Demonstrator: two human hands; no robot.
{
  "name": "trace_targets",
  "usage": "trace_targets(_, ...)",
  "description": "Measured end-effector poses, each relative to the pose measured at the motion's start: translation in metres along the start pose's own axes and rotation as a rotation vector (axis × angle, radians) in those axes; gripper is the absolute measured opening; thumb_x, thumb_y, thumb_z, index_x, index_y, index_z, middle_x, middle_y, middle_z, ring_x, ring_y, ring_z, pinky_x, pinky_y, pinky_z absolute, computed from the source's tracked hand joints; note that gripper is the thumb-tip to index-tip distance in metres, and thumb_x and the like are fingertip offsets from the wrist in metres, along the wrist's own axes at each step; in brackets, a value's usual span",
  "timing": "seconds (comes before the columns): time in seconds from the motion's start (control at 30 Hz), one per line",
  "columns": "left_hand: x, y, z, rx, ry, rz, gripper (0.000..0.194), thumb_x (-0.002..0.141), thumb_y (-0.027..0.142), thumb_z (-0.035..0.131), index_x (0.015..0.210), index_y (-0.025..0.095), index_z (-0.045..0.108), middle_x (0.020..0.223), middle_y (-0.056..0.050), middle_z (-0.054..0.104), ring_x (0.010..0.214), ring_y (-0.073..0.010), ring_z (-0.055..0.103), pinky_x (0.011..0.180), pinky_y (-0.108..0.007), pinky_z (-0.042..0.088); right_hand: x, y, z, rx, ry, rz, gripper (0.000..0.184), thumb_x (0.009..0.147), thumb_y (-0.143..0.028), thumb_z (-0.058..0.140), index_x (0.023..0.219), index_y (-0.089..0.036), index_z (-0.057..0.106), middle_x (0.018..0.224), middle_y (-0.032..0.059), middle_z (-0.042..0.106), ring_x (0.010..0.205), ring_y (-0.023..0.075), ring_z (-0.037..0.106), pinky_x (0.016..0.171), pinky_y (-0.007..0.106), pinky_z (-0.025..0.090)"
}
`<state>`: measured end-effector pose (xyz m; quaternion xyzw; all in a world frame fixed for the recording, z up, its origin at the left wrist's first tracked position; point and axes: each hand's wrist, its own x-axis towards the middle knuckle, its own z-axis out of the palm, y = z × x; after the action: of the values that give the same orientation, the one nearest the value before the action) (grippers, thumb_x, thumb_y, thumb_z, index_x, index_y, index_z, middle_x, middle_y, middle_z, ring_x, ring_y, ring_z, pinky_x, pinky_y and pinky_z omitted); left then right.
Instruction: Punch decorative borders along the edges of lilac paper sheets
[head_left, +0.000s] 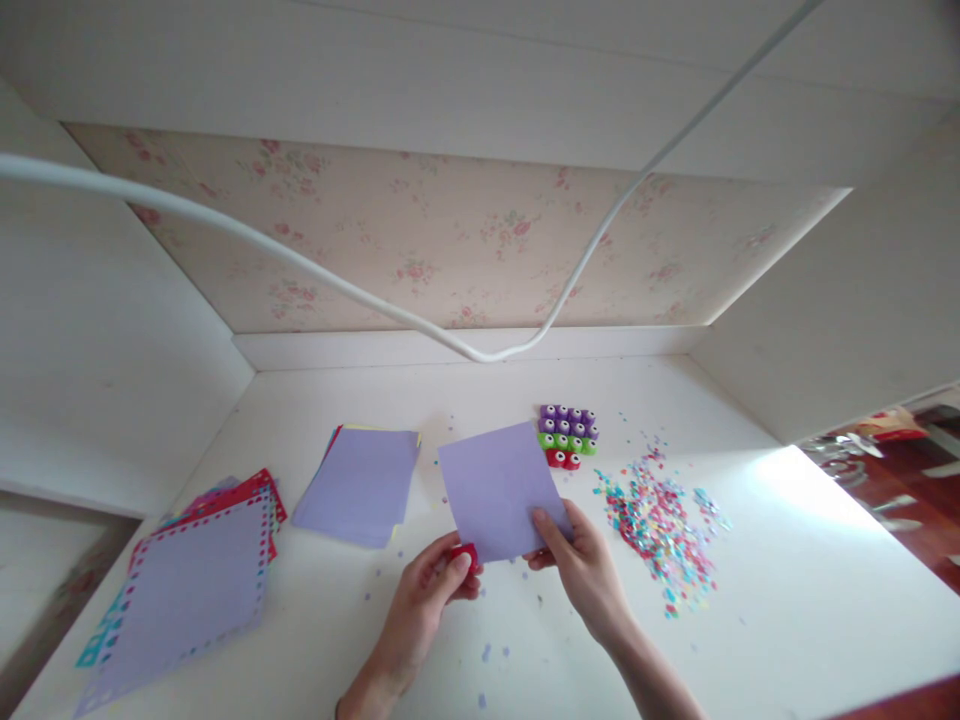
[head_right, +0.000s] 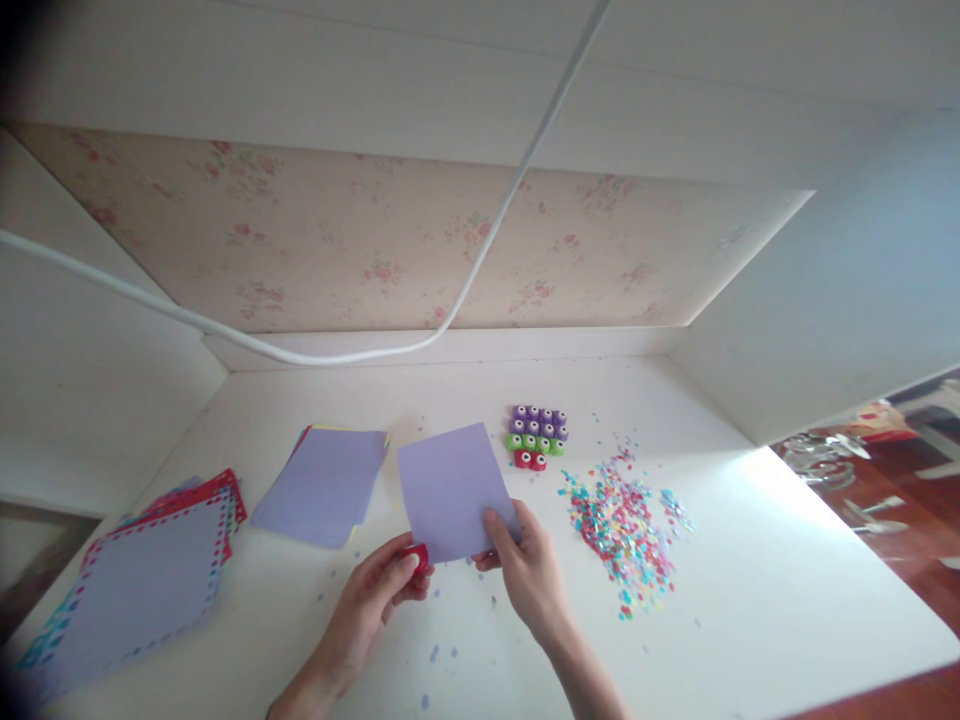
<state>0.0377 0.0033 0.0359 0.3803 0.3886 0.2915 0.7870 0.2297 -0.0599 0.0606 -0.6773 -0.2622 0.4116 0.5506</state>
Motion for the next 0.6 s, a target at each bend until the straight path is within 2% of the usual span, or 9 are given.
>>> trace_targets(0.13, 0.0001, -0.0004, -0.0006, 0.015, 0.018, 0.045, 0.05, 0.079, 0.042, 0.076, 0.117, 0.012, 0.066, 0.081, -0.009, 0.072, 0.069, -0.0169, 0.064, 0.067, -0.03, 0.053, -0.0016, 0.0011, 0.0013, 0.005, -0.005, 0.007, 0.043, 0.085, -0.058, 0.062, 0.095, -0.017, 0.056, 0.062, 0.0011, 0.065, 0.054, 0.017, 0.064, 0.052, 0.027, 0.056)
trace_targets(0.3, 0.0012, -0.0013, -0.0002, -0.037, 0.069, 0.017, 0.047, 0.075, 0.041, 0.08, 0.11, 0.012, 0.071, 0.087, -0.009, 0.074, 0.076, -0.0183, 0.066, 0.075, -0.032, 0.056, -0.0041, 0.0, 0.0044, 0.029, -0.033, 0.005, 0.043, 0.086, -0.058, 0.061, 0.096, -0.016, 0.055, 0.061, 0.0019, 0.066, 0.054, 0.0169, 0.064, 0.052, 0.027, 0.056)
trace_targets(0.43, 0.0009, -0.0011, -0.0002, -0.066, 0.009, -0.036, 0.041, 0.078, 0.039, 0.078, 0.108, 0.013, 0.071, 0.095, -0.011, 0.074, 0.086, -0.0194, 0.067, 0.085, -0.033, 0.055, -0.0048, -0.0015, 0.0058, 0.028, -0.03, -0.005, 0.042, 0.085, -0.057, 0.062, 0.093, -0.017, 0.055, 0.061, 0.0018, 0.066, 0.053, 0.0168, 0.064, 0.051, 0.027, 0.055)
trace_targets(0.6, -0.0001, -0.0021, -0.0032, -0.061, -0.051, -0.015, 0.035, 0.082, 0.036, 0.075, 0.109, 0.015, 0.07, 0.101, -0.009, 0.073, 0.093, -0.0191, 0.065, 0.092, -0.033, 0.052, -0.0059, -0.0038, 0.0056, 0.018, -0.025, -0.009, 0.042, 0.085, -0.057, 0.062, 0.093, -0.017, 0.055, 0.061, 0.0011, 0.065, 0.053, 0.0169, 0.064, 0.051, 0.027, 0.055)
